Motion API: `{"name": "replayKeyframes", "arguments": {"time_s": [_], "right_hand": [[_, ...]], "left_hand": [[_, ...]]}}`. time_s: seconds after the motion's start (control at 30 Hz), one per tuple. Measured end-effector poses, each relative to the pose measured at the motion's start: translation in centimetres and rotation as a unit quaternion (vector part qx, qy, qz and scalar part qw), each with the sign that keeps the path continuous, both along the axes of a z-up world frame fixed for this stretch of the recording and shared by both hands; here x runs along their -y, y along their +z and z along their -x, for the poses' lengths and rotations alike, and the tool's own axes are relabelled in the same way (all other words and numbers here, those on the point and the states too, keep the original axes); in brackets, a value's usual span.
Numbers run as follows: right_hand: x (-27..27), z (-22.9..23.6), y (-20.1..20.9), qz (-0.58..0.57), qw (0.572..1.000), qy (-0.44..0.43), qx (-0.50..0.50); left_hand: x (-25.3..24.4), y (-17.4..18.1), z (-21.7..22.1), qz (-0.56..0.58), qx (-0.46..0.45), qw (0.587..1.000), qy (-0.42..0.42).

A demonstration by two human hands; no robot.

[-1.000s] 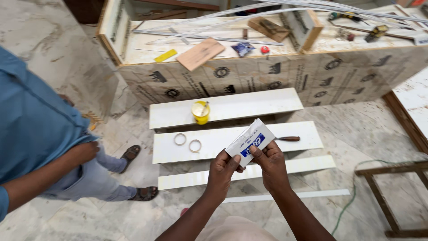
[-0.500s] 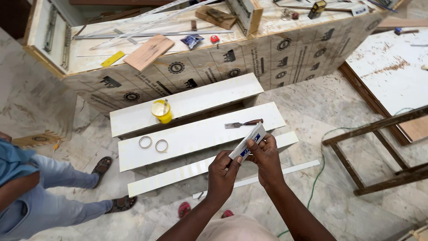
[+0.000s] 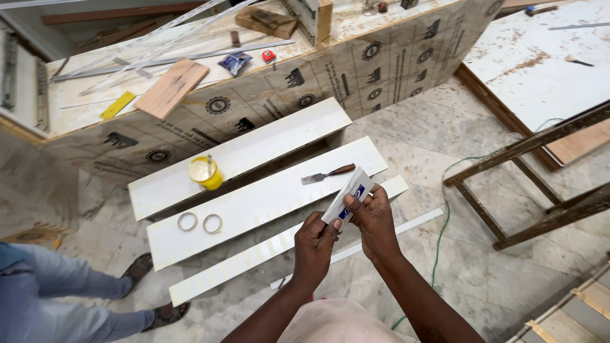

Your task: The person opens a small packet, places it on a wooden board, then picks up a long white panel and sits on the floor. They peel off strips of masking tape from the panel's surface by hand.

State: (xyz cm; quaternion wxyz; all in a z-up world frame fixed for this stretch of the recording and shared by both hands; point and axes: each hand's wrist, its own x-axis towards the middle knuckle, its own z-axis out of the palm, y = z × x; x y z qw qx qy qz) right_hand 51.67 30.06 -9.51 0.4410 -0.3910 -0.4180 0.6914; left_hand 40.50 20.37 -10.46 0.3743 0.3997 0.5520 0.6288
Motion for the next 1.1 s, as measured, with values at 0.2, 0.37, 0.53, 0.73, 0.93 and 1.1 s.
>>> {"name": "replayKeyframes", "arguments": {"time_s": [0.2, 0.37, 0.53, 0.73, 0.93, 1.1], "right_hand": [[-2.4, -0.6, 0.1, 0.002, 1.000, 0.019, -0.005], [-4.1, -1.0, 0.0, 0.049, 0.997, 0.001, -0.054], [-6.1, -0.9, -0.9, 0.029, 0.999, -0.018, -0.028], [-9.6, -5.4, -3.8, 0.033, 0.999, -0.021, 0.014], [-15.3, -13.4, -7.2, 0.078, 0.991, -0.095, 0.054], [-20.3, -18.9, -7.9, 0.061, 0.997, -0.008, 0.044]], "left_hand": [[-3.2, -1.0, 0.5, 0.004, 0.058, 0.998, -0.023], [-5.9, -2.0, 1.1, 0.003, 0.074, 0.995, -0.060], [-9.1, -2.9, 0.5, 0.030, 0.079, 0.993, -0.079], [-13.6, -3.9, 0.1, 0.017, 0.083, 0.994, -0.076], [-18.8, -3.7, -0.8, 0.044, 0.123, 0.991, -0.029], [-23.2, -5.7, -6.9, 0.017, 0.135, 0.991, -0.010]]}}
